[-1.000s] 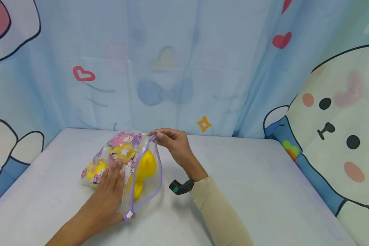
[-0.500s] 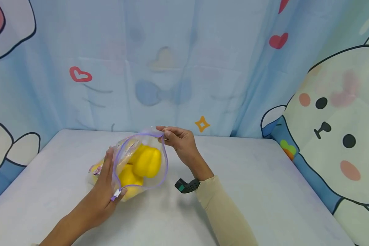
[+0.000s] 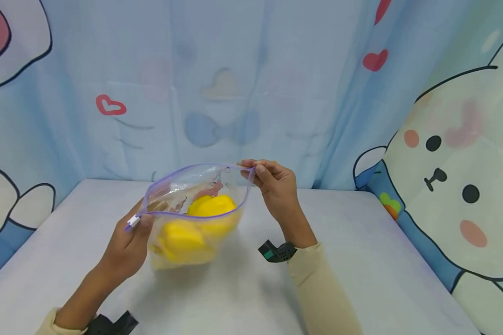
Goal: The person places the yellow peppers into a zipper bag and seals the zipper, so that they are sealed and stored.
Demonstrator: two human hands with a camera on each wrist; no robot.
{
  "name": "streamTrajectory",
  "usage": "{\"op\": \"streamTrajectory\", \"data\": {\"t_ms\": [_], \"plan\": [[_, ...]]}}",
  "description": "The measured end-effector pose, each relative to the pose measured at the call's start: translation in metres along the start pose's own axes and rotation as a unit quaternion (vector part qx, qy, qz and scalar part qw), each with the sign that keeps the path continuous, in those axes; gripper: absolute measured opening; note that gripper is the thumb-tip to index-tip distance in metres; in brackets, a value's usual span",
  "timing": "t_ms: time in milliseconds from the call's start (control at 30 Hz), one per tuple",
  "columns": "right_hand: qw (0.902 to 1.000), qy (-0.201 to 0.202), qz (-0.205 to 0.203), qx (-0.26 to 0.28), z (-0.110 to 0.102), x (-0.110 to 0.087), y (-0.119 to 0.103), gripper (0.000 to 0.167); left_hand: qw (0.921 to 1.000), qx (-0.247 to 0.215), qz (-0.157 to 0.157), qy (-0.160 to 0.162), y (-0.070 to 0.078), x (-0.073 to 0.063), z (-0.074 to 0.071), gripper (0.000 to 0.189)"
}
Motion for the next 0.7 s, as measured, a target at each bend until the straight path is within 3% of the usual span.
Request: {"op": "streamTrajectory", "data": {"t_ms": [100,333,567,700], "plan": [[0.9996,0.004,-0.017,-0.021,-0.002,-0.002,-0.015,0.014,0.9997,-0.009,-0.003,0.024,0.001,0.004,-0.002,0.045],[0.9953,0.062,-0.019,-0.072,-0.011,-0.012,-0.037,0.012,0.9937,0.026,-0.056,0.094,0.006,0.015,-0.01,0.038],[0.9902,0.116,0.013,-0.076,-0.017,-0.018,-0.045,0.021,0.991,0.021,-0.085,0.101,0.014,0.029,-0.02,0.038],[0.9843,0.138,0.05,-0.098,-0.023,-0.023,-0.042,0.017,0.9885,0.033,-0.114,0.095,0.01,0.032,-0.022,0.039]]}}
Point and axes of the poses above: each hand's wrist, its own x-axis towards the middle knuckle, its own z-axis out of the palm, y = z × x, the point moved 4 cm from there along x, towards the middle knuckle, and after that the axes turned 12 degrees about -x, right-handed, at the moved point
